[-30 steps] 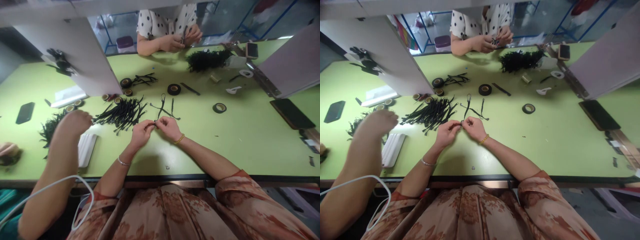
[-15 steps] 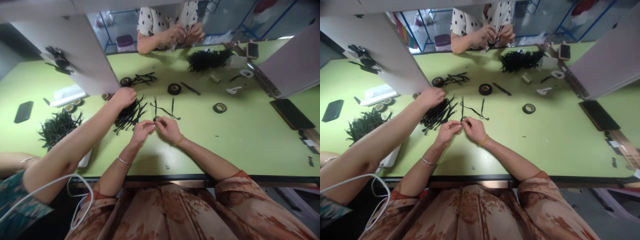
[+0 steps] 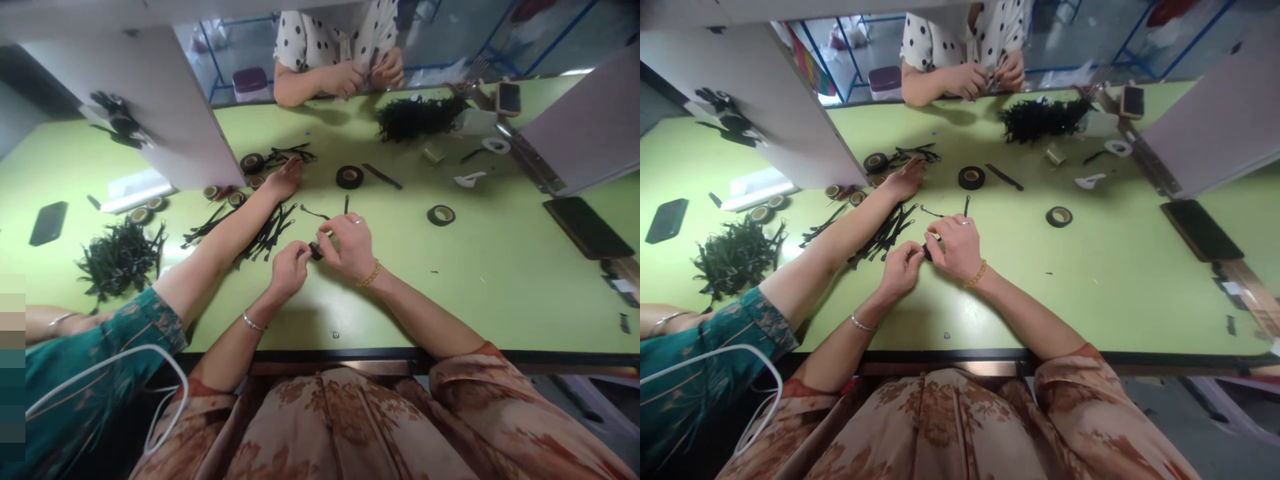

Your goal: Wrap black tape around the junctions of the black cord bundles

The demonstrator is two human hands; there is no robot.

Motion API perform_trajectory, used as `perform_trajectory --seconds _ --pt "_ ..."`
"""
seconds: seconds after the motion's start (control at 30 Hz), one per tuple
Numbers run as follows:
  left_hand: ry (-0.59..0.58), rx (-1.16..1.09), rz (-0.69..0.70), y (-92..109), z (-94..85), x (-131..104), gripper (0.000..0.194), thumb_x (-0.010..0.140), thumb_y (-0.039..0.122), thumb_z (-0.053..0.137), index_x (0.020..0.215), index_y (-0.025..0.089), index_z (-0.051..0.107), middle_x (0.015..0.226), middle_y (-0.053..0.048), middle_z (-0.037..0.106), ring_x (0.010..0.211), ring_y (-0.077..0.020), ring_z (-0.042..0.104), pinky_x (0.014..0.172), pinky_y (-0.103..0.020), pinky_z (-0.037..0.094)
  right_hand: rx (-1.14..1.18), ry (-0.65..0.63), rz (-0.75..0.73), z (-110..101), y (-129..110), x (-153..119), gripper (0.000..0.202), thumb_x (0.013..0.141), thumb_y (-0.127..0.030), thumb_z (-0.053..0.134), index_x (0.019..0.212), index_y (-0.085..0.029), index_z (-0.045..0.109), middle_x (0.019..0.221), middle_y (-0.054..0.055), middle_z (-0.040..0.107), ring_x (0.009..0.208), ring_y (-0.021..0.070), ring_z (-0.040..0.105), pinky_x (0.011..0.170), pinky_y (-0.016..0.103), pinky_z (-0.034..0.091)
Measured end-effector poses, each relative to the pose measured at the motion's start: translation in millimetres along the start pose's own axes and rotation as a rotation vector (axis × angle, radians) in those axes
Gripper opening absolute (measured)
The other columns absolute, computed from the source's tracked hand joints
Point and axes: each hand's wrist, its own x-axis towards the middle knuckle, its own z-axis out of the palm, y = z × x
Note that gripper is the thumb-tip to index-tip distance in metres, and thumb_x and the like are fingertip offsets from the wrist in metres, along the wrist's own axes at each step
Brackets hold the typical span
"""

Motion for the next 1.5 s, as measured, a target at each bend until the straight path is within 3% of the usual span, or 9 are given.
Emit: perform_trajectory --seconds 0.17,0.37,0.43,0.53,0.8,0.97,1.1,1.23,1.5 --pt "-0.015 0.274 0.234 4 2.1 -6 0.02 0.092 0.024 0.044 0.085 0.019 0.062 0.081 -0.007 0.063 0.076 -0.0184 0.054 0.07 -0.029 0.037 -0.009 -0.337 0.148 1 9 7 0.02 0.09 -0.036 0.057 0.081 -0.019 0.065 0.063 0.003 0.067 0.061 0.0186 0.054 0.067 0.033 0.035" --pt "-0.058 0.227 0.298 3 2.9 -7 0.024 0.093 0.027 0.046 0.081 0.02 0.065 0.077 -0.008 0.063 0.074 -0.0181 0.053 0.071 -0.029 0.038 0.365 -0.485 0.388 11 17 6 0.016 0.083 -0.033 0.063 0.076 -0.018 0.068 0.059 0.0 0.065 0.054 0.0138 0.055 0.057 0.027 0.037" --pt "-0.082 0.183 0.28 2 3.3 -7 0.022 0.092 0.028 0.048 0.082 0.02 0.066 0.077 -0.007 0.063 0.073 -0.0173 0.053 0.07 -0.028 0.038 0.5 -0.454 0.47 14 18 5 0.008 0.076 -0.025 0.065 0.078 -0.017 0.065 0.058 -0.001 0.063 0.054 0.0129 0.055 0.056 0.026 0.04" --pt "-0.088 0.167 0.257 1 4.8 -7 0.019 0.091 0.027 0.049 0.086 0.02 0.066 0.078 -0.006 0.064 0.073 -0.0172 0.055 0.07 -0.028 0.039 0.633 -0.351 0.555 19 17 3 0.016 0.065 -0.018 0.066 0.079 -0.018 0.058 0.057 -0.004 0.06 0.053 0.0117 0.054 0.055 0.024 0.041" --pt "-0.028 0.078 0.085 8 8.8 -11 0.01 0.086 0.026 0.057 0.078 0.02 0.06 0.07 -0.003 0.062 0.067 -0.0158 0.057 0.068 -0.028 0.041 0.993 -0.051 0.672 28 11 -3 0.038 0.059 -0.026 0.072 0.078 -0.023 0.039 0.056 -0.01 0.05 0.05 0.009 0.047 0.055 0.024 0.041" --pt "-0.045 -0.335 -0.195 4 11.5 -7 0.015 0.085 0.033 0.058 0.084 0.02 0.051 0.063 0.002 0.06 0.054 -0.012 0.056 0.057 -0.024 0.043 1.108 -0.022 0.542 21 13 1 0.046 0.06 -0.033 0.08 0.079 -0.024 0.039 0.065 -0.007 0.052 0.058 0.0096 0.049 0.059 0.025 0.043" --pt "-0.144 -0.402 -0.207 -4 12.5 -4 0.014 0.084 0.03 0.057 0.078 0.018 0.052 0.062 0.002 0.057 0.054 -0.0102 0.053 0.055 -0.023 0.042 1.116 -0.134 0.47 16 13 -1 0.046 0.064 -0.037 0.08 0.083 -0.023 0.04 0.065 -0.007 0.053 0.058 0.0101 0.049 0.059 0.026 0.042" --pt "-0.179 -0.518 -0.214 -6 11.3 -2 0.019 0.082 0.03 0.058 0.071 0.018 0.048 0.058 0.005 0.049 0.052 -0.0072 0.043 0.051 -0.02 0.034 0.858 -0.247 0.307 7 10 -1 0.037 0.069 -0.029 0.076 0.087 -0.022 0.044 0.067 -0.006 0.051 0.058 0.0104 0.046 0.056 0.026 0.037" --pt "-0.198 -0.879 -0.471 1 0.0 8 0.02 0.082 0.028 0.055 0.07 0.018 0.043 0.053 0.008 0.026 0.044 -0.0045 0.015 0.046 -0.023 0.006 0.429 -0.367 -0.206 -14 27 11 0.019 0.075 -0.029 0.067 0.081 -0.02 0.052 0.075 0.0 0.057 0.07 0.0149 0.05 0.071 0.032 0.037"
